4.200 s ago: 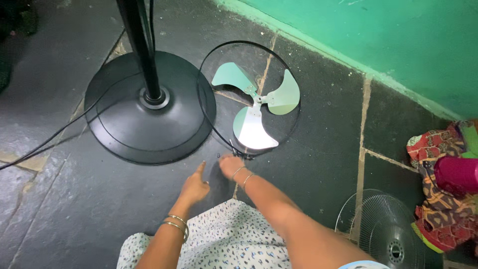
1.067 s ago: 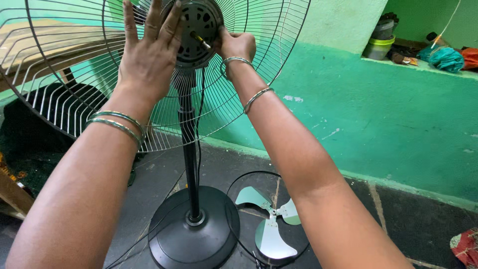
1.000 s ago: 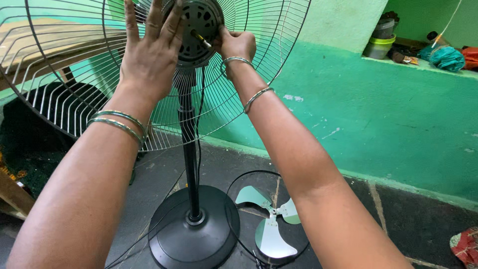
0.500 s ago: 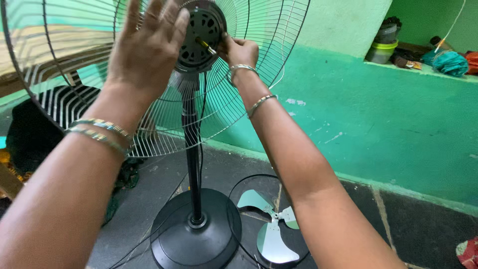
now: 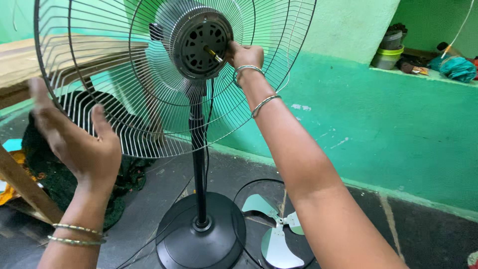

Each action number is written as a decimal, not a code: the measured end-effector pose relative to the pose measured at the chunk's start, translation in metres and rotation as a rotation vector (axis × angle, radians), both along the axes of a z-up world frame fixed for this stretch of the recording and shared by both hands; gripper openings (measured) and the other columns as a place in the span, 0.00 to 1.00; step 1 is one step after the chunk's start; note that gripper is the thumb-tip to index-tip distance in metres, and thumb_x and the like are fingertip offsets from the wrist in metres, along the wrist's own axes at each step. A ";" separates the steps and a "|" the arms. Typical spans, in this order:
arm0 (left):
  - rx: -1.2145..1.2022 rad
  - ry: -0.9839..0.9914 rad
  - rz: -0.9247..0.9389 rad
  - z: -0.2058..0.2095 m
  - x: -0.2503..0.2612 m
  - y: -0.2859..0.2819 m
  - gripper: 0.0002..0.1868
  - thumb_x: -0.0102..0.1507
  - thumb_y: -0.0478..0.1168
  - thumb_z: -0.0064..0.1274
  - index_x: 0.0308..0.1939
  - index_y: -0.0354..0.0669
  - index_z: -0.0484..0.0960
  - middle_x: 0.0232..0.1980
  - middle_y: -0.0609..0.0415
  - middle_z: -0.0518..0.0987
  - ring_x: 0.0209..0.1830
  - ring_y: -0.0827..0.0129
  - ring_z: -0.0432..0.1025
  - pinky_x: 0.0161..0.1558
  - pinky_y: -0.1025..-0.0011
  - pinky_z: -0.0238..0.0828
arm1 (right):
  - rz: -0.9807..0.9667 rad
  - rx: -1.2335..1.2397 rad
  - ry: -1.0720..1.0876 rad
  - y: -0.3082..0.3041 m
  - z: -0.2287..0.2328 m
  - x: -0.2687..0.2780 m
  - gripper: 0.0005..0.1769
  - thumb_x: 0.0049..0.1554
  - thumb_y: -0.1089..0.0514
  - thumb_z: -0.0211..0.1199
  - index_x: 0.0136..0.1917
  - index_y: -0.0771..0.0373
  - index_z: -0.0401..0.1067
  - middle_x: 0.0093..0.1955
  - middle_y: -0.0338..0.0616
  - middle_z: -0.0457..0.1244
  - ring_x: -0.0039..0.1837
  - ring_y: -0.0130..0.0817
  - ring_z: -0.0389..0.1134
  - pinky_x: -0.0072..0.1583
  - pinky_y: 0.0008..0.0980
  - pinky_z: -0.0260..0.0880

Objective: The person removes the front grill of a standing electric fan by unscrewing the central nut with a screwdriver. The fan blades remain detached on the floor during the process.

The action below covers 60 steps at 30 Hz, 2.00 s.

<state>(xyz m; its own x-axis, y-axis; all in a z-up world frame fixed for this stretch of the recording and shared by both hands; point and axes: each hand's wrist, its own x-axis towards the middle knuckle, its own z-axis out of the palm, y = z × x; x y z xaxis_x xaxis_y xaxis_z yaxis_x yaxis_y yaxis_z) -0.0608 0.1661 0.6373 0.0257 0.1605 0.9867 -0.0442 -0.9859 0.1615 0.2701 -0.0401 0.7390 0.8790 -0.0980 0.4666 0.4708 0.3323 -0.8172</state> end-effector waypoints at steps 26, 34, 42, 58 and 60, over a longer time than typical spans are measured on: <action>-0.510 1.488 -0.528 -0.523 0.081 -0.156 0.47 0.53 0.42 0.66 0.73 0.43 0.61 0.74 0.41 0.66 0.74 0.44 0.60 0.72 0.54 0.57 | 0.127 -1.458 0.202 -0.146 -0.652 -0.081 0.07 0.53 0.58 0.65 0.47 0.59 0.78 0.47 0.51 0.71 0.53 0.53 0.72 0.54 0.48 0.72; -0.494 1.787 -0.519 -0.576 0.059 -0.189 0.50 0.57 0.39 0.64 0.78 0.53 0.51 0.80 0.44 0.56 0.79 0.42 0.51 0.72 0.48 0.54 | 0.476 -2.127 0.327 -0.214 -0.839 -0.142 0.21 0.53 0.64 0.62 0.61 0.61 0.72 0.59 0.60 0.68 0.62 0.56 0.70 0.61 0.50 0.72; -0.528 1.768 -0.514 -0.583 0.058 -0.191 0.49 0.56 0.40 0.64 0.77 0.49 0.54 0.77 0.40 0.60 0.77 0.41 0.55 0.73 0.54 0.54 | 0.272 -2.080 0.277 -0.227 -0.875 -0.161 0.15 0.59 0.61 0.54 0.56 0.65 0.75 0.60 0.65 0.65 0.61 0.59 0.70 0.59 0.49 0.73; -0.372 0.771 -0.562 -0.321 0.078 -0.125 0.38 0.53 0.37 0.62 0.67 0.38 0.69 0.64 0.38 0.75 0.65 0.45 0.69 0.65 0.55 0.63 | 0.625 -1.442 0.417 -0.208 -0.634 -0.119 0.15 0.53 0.62 0.66 0.53 0.64 0.69 0.45 0.50 0.68 0.48 0.41 0.72 0.50 0.39 0.72; -0.364 0.749 -0.380 -0.256 0.069 -0.108 0.32 0.55 0.39 0.62 0.64 0.41 0.73 0.61 0.40 0.77 0.64 0.45 0.69 0.64 0.53 0.63 | 0.626 -1.141 0.357 -0.203 -0.578 -0.124 0.19 0.54 0.65 0.66 0.56 0.63 0.62 0.44 0.47 0.65 0.46 0.33 0.68 0.48 0.34 0.70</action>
